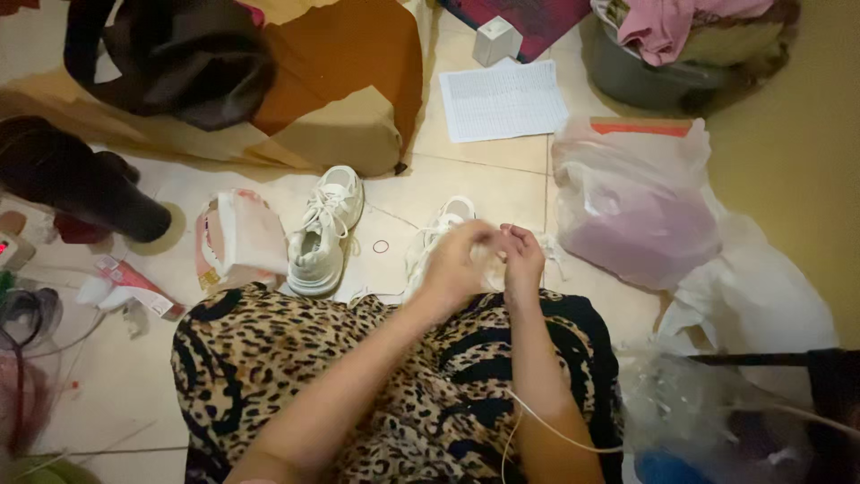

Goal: The person sits on the floor and removes the laces from a pair of white sneakers, then re-laces one shoe by threading the laces through the eyelets and tying them. The other shoe remains unlaced on the floor.

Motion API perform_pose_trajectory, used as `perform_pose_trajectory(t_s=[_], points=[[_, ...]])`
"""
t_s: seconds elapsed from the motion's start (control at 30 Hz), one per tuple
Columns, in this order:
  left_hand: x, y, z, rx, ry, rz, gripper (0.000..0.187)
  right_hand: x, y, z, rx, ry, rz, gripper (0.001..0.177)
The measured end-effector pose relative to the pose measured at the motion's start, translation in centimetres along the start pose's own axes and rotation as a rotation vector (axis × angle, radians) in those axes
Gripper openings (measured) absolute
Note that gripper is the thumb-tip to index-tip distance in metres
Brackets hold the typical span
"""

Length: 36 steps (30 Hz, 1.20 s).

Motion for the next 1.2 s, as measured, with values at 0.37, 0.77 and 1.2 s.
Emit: perform_pose_trajectory(t_s=[0.37,0.77,1.2], points=[[-15.3,3.9,0.6,0.14,0.202,-0.554,0.029,2.3,-3.2,-1.4,-0.077,-0.029,0.178,0.021],[-23.4,4.5,2.0,0.257,0.6,-0.071,0.031,2.4,-7.9,-1.2,-0.163,0.055,0.437,0.018],[-26.4,3.4,2.3,0.462,0.468,0.514,0.018,0.5,-10.2,0.0,-0.152,0.271,0.573,0.014]])
Point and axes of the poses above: each hand's wrist, its own z-axis away from the middle knuckle, its own y-axis out of the back of the hand, x = y × z, the point moved 10 cm from there along -z, towards the middle knuckle, and after that the axes turned 3 degrees about z, right-handed, at the moved point
